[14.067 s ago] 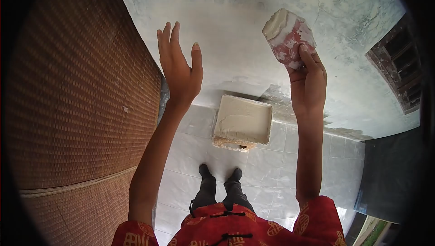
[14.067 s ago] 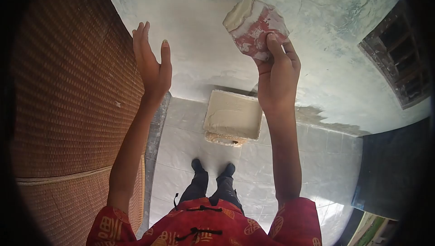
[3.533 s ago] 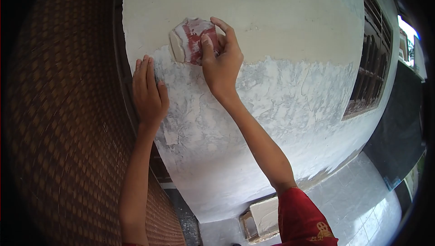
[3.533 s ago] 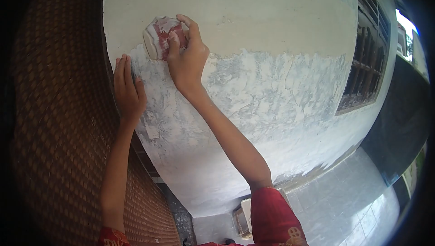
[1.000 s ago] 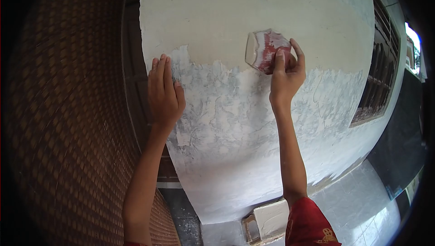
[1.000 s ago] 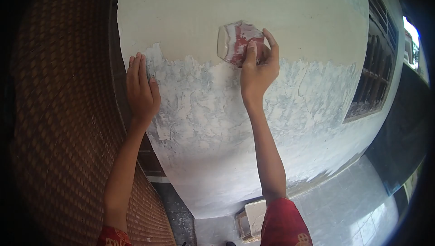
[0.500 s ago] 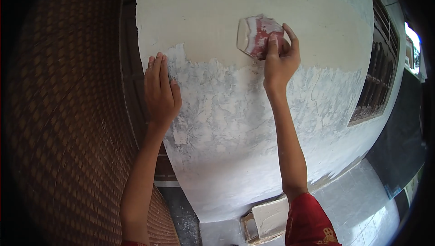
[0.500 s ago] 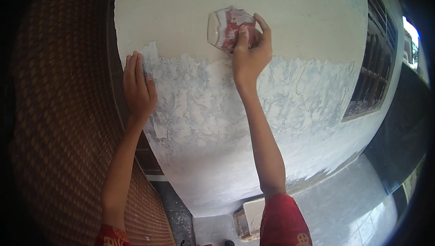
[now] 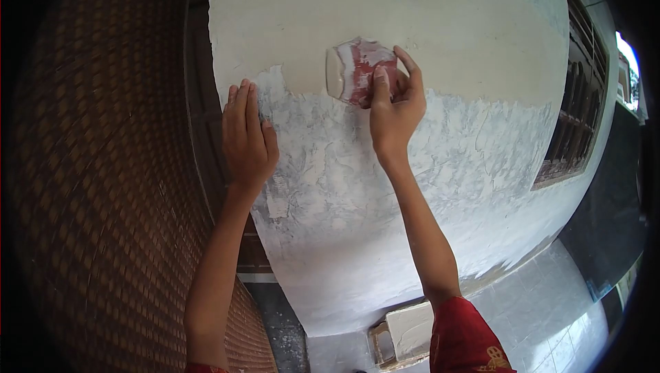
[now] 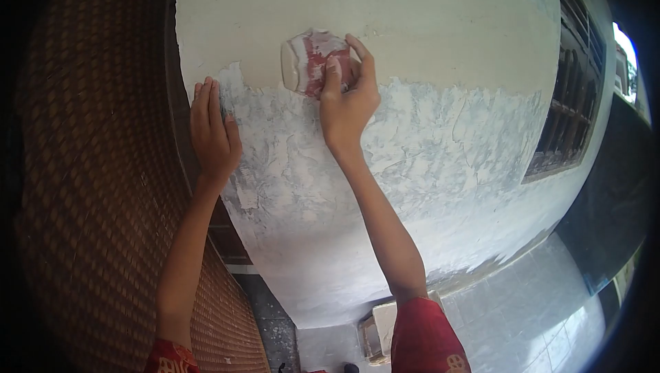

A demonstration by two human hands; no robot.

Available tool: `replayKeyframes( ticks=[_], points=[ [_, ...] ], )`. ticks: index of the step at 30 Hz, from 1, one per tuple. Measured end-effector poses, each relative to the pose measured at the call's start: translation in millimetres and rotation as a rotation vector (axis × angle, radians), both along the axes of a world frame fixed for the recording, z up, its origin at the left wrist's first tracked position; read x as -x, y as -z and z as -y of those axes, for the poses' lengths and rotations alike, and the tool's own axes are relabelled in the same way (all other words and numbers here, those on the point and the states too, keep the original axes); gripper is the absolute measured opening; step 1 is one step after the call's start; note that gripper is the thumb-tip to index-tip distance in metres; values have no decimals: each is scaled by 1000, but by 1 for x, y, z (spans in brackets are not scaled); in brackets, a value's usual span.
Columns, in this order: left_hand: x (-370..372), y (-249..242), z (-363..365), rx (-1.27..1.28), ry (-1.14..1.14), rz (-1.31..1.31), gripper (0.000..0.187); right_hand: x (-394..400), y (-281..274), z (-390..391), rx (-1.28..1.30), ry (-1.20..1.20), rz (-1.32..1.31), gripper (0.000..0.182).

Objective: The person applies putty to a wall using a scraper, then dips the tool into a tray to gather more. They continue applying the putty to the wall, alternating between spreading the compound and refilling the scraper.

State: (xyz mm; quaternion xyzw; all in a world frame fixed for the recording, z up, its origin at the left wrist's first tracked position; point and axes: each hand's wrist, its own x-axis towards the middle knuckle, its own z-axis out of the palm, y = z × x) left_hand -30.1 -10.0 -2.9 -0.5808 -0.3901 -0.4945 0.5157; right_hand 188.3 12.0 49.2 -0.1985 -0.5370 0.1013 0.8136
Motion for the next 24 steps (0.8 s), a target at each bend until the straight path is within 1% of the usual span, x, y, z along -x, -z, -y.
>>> replayKeyframes(
  ticks=[2,3,5,7,8,9,10,11,13,15,16,18,19,21,24],
  points=[
    [-2,1,-1,2,-20,19,53,-33,-4,-2,-41,-62,-117,36],
    [-3,1,-2,1,-23,26,53,-43,-8,0,-49,4,-162,38],
    [-4,1,-2,4,-24,32,53,-46,-12,3,-49,-30,-222,38],
    [-3,0,-1,10,-14,29,53,-25,-13,12,-71,-70,-93,38],
    [-3,0,-1,8,-4,23,52,-6,-12,13,-82,-162,-52,37],
    [-1,1,-1,13,4,18,52,13,-9,12,-152,-104,16,36],
    [1,0,-1,8,9,4,53,28,-7,12,-93,-76,100,35],
    [1,0,-2,4,13,-10,54,39,-5,12,-143,-10,127,34],
    [0,0,-2,10,12,-10,53,38,-7,11,-113,9,105,35],
    [1,0,0,9,-3,1,53,14,-11,-1,-66,-18,-2,35],
    [0,0,0,14,-3,9,52,-4,-12,-4,-23,-79,-61,35],
    [-4,2,0,20,-5,27,52,-37,-12,-12,-60,42,-161,37],
    [-5,2,-1,18,-3,33,52,-41,-15,-2,-47,-5,-279,38],
    [-3,2,-2,22,-1,37,51,-40,-13,5,-86,-50,-282,37],
    [-1,2,-2,0,3,18,55,-5,1,11,-46,-141,-28,36]
  ],
)
